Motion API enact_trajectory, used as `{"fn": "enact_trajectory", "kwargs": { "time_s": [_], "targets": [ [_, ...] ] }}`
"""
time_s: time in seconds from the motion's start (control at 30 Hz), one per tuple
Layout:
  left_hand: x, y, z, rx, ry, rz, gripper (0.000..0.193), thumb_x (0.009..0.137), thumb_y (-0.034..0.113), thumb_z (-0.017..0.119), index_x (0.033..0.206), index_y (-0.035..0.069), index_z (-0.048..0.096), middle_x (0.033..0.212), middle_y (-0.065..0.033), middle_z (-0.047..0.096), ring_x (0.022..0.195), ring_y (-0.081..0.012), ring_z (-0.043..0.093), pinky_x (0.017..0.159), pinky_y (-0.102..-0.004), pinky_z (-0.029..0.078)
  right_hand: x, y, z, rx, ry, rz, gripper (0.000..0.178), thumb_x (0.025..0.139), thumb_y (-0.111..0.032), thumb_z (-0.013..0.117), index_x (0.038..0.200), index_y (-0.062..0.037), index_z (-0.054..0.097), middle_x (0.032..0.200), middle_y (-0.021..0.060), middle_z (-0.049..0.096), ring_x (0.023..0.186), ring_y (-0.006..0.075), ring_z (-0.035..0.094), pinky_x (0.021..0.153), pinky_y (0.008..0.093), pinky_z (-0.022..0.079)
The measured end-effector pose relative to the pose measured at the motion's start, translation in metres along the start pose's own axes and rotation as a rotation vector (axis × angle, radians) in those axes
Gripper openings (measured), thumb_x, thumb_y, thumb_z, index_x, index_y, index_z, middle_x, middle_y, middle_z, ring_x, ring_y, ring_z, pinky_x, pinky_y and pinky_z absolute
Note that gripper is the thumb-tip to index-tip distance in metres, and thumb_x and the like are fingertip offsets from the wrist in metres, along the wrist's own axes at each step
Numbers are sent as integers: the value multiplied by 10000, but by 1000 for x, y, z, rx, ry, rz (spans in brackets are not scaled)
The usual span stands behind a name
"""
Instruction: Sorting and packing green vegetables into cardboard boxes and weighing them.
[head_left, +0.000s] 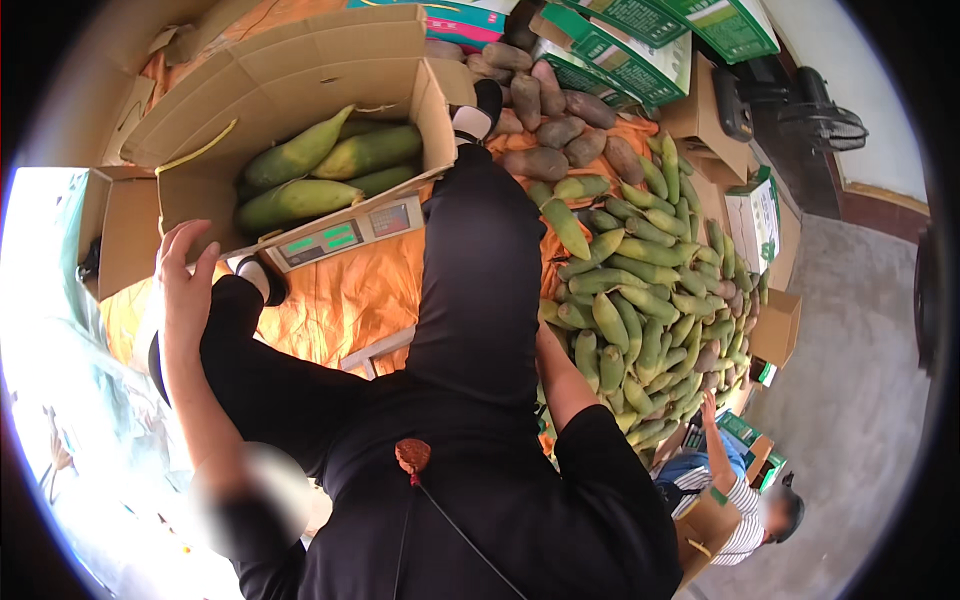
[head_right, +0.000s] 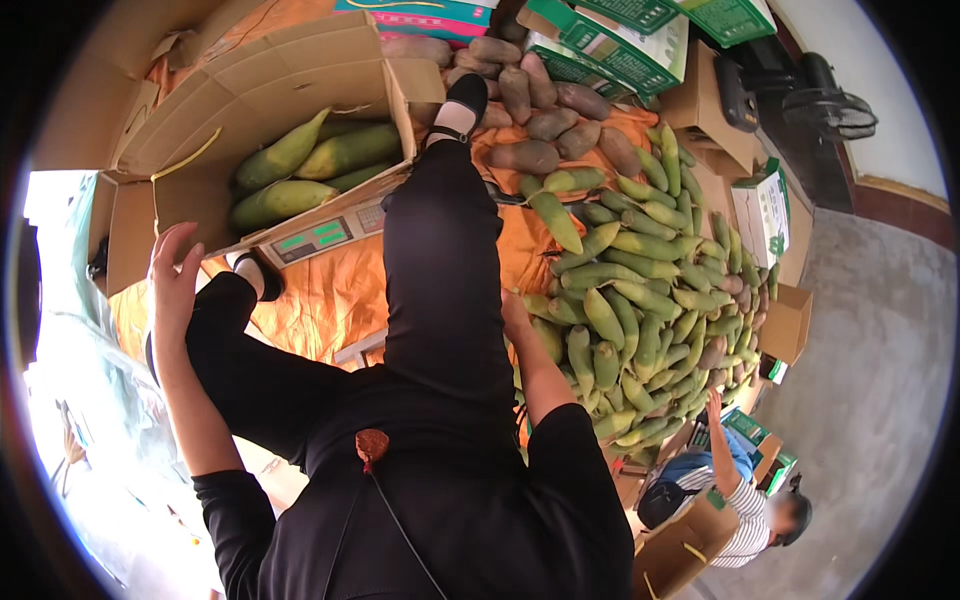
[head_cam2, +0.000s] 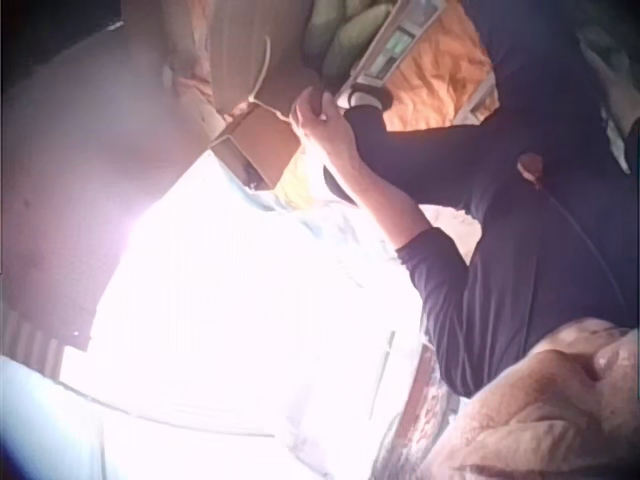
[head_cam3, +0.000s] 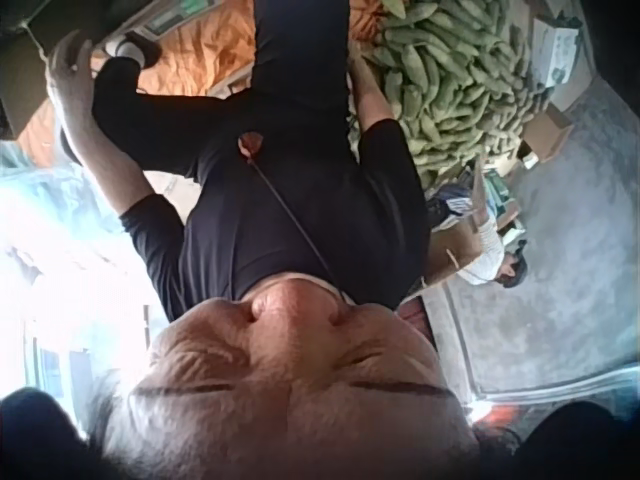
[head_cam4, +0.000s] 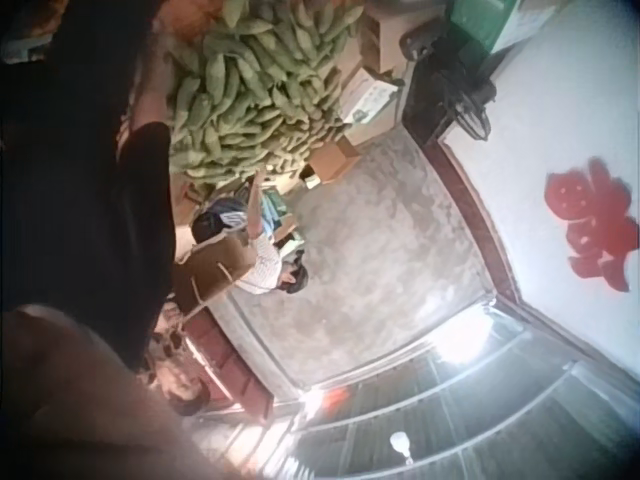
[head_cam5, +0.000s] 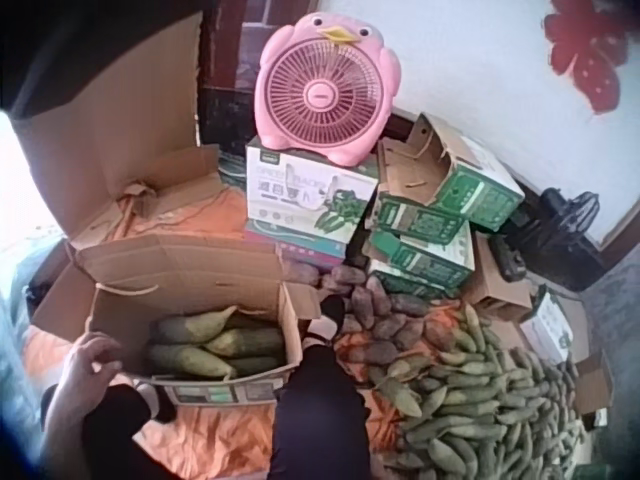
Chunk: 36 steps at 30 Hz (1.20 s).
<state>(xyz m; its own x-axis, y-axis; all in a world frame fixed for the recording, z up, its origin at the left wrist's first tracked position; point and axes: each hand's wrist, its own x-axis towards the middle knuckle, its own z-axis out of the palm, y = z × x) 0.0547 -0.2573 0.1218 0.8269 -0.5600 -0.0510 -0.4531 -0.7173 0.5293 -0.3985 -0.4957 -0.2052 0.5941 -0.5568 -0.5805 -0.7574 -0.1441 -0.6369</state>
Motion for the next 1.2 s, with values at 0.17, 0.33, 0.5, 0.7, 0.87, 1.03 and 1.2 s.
{"fn": "enact_trajectory", "kwargs": {
  "time_s": [0.17, 0.33, 0.5, 0.7, 0.87, 1.03, 1.2],
  "targets": [
    [18, 7, 17, -44, -61, 75, 289, 859, 66, 602, 1144, 19, 610, 1192, -117, 579, 1142, -256, 540, 986, -354, 407, -5, 81, -18, 463, 204, 157, 179, 874, -153, 602, 1003, -30, 621, 825, 161, 658, 727, 241, 661, 640, 331, 507],
    [8, 0, 9, 11, -55, 26, 286, 857, 65, 599, 1138, 15, 610, 1193, -118, 577, 1149, -262, 534, 997, -355, 397, -4, -13, -50, 650, 208, 358, 114, 857, -102, 630, 923, -14, 601, 772, 91, 642, 619, 198, 635, 547, 302, 489],
    [5, 2, 3, 23, -28, -11, 279, 852, 54, 596, 1127, 10, 613, 1191, -118, 577, 1145, -258, 536, 990, -352, 404, 29, -62, -103, 917, 308, 526, 44, 881, -68, 573, 877, -34, 601, 763, 71, 621, 549, 174, 586, 480, 266, 459],
    [15, 12, 17, -29, 28, 36, 288, 795, 34, 639, 1083, 25, 638, 1147, -124, 603, 1102, -285, 555, 935, -355, 440, 111, -26, -142, 1575, 447, 345, 184, 955, -126, 535, 1056, 26, 509, 842, 145, 623, 732, 247, 643, 656, 332, 582],
    [12, 13, 13, -13, 74, -1, 282, 784, 33, 642, 1065, 23, 641, 1139, -122, 608, 1083, -294, 558, 944, -360, 432, 150, -40, -157, 1781, 285, 355, 368, 977, -146, 502, 1252, 50, 354, 1164, 252, 526, 1045, 395, 585, 817, 420, 568],
    [13, 13, 11, 57, 16, -43, 302, 827, 60, 622, 1128, 58, 637, 1226, -82, 573, 1102, -218, 552, 785, -305, 476, 155, -38, -160, 1429, 559, 556, 269, 963, -170, 546, 1166, 5, 528, 1207, 118, 567, 727, 168, 530, 668, 305, 487],
    [11, 15, 9, 19, 32, -26, 302, 825, 63, 623, 1127, 52, 635, 1217, -89, 576, 1110, -231, 548, 801, -313, 476, 118, -54, -175, 1085, 539, 623, 222, 962, -213, 550, 1084, -31, 585, 919, 5, 590, 578, 97, 409, 576, 245, 388]
  ]
}}
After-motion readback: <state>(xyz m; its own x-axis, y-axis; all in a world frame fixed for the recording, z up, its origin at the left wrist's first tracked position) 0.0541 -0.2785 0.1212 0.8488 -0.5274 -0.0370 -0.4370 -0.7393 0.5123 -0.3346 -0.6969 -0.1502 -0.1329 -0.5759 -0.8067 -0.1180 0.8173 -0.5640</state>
